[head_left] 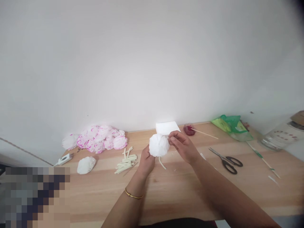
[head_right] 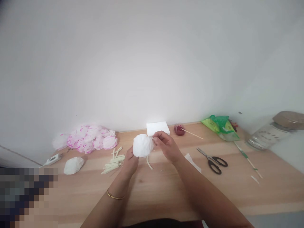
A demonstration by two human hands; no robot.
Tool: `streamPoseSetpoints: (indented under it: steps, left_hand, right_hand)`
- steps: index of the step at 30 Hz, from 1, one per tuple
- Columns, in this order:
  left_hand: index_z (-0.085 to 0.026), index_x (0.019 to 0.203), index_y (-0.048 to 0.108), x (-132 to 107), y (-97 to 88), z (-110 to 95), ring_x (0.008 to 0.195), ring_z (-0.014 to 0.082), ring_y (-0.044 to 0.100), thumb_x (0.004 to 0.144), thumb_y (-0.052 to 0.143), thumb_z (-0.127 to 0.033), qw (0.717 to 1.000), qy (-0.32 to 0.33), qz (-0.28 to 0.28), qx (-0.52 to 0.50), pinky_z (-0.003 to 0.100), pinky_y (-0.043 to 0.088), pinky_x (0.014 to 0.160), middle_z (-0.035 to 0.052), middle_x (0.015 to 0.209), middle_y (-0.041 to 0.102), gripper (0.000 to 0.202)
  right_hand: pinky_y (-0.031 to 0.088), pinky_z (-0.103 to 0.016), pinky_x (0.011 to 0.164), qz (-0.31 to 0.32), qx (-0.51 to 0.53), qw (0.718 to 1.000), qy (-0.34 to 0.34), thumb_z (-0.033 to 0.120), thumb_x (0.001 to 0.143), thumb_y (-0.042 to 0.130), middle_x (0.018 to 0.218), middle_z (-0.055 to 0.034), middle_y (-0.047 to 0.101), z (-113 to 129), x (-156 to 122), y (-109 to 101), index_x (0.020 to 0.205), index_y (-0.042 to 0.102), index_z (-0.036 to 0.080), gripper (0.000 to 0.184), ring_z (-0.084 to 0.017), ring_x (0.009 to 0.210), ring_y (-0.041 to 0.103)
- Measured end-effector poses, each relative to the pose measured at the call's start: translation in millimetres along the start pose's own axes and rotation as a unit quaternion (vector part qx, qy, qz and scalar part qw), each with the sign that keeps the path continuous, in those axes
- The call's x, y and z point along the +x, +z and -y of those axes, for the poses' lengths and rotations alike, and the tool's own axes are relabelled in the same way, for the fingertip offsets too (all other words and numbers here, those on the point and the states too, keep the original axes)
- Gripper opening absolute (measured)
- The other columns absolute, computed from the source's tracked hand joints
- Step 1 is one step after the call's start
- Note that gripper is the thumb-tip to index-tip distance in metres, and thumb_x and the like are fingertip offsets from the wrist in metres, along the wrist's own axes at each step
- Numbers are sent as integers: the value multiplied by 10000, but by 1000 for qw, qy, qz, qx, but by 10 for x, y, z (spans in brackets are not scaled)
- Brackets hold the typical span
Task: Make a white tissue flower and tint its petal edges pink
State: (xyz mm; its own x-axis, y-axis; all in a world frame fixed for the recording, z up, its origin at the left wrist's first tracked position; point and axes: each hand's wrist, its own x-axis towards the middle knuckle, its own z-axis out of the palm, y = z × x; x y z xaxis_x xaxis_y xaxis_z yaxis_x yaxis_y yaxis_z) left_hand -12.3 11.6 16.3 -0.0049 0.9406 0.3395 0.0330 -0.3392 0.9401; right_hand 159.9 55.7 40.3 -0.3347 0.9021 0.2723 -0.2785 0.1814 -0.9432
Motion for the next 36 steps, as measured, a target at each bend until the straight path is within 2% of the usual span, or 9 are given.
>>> streamPoseSetpoints:
  steps: [3,8,11,16,20,23,26,32,36]
  left_hand:
    - [-135,812,634,-15,-5,-59,770,169,566,793,504,-234,998,0,-3,63,282,458,732,41,801,654,165]
    - [-146,678,572,-20,-1,-113,672,147,529,766,482,-216,994,4,15,109,253,440,659,11,686,602,144]
    - [-148,732,590,-13,5,-119,709,162,545,809,462,-251,989,10,27,145,264,440,681,29,751,626,181]
    - [-161,948,592,-21,30,-82,840,197,579,887,402,-309,981,18,51,186,295,438,763,65,912,649,249]
    - [-157,863,563,-47,37,-4,726,180,564,887,375,-307,978,10,33,208,276,424,661,51,811,635,242]
    - [-151,804,552,-53,25,25,717,182,557,858,384,-268,971,35,26,233,276,407,650,53,783,626,211]
    - [-156,766,541,-46,8,4,668,162,531,842,375,-226,970,25,10,240,264,388,623,30,721,600,195]
    - [-186,646,473,-49,33,-102,557,132,462,842,338,-208,985,-28,-47,161,245,366,541,-13,578,493,239]
    - [-194,620,464,-48,46,-152,515,136,464,836,350,-207,989,-47,-80,116,266,397,514,-1,543,485,246]
  right_hand:
    - [447,-304,734,-10,-91,992,-89,324,856,584,900,-28,524,34,-10,-15,977,568,231,154,-152,811,506]
    - [470,-384,824,16,-258,935,-243,259,853,561,1028,-81,521,121,-46,-18,1075,554,239,223,-211,936,515]
    - [446,-446,929,30,-319,905,-278,276,856,552,1166,-114,500,182,-71,-11,1166,527,236,314,-261,1100,494]
    - [330,-527,1048,70,-413,851,-318,441,852,549,1367,-146,385,168,-103,63,1294,448,220,505,-325,1271,363]
    - [309,-529,1059,116,-451,824,-321,459,883,499,1379,-135,414,42,-110,175,1290,459,230,469,-310,1291,348]
    - [349,-495,1036,107,-456,831,-302,346,914,476,1341,-105,476,-19,-104,222,1198,541,246,308,-274,1259,400]
    - [383,-466,1019,88,-424,856,-282,277,928,446,1283,-98,531,-17,-101,222,1196,545,242,288,-244,1216,455]
    - [395,-444,1026,-20,-310,911,-271,277,932,418,1284,-113,517,-8,-91,182,1239,504,223,323,-239,1219,464]
    - [459,-396,923,-101,-258,938,-211,325,943,409,1111,-104,575,-105,-47,167,1137,541,206,263,-219,1063,549]
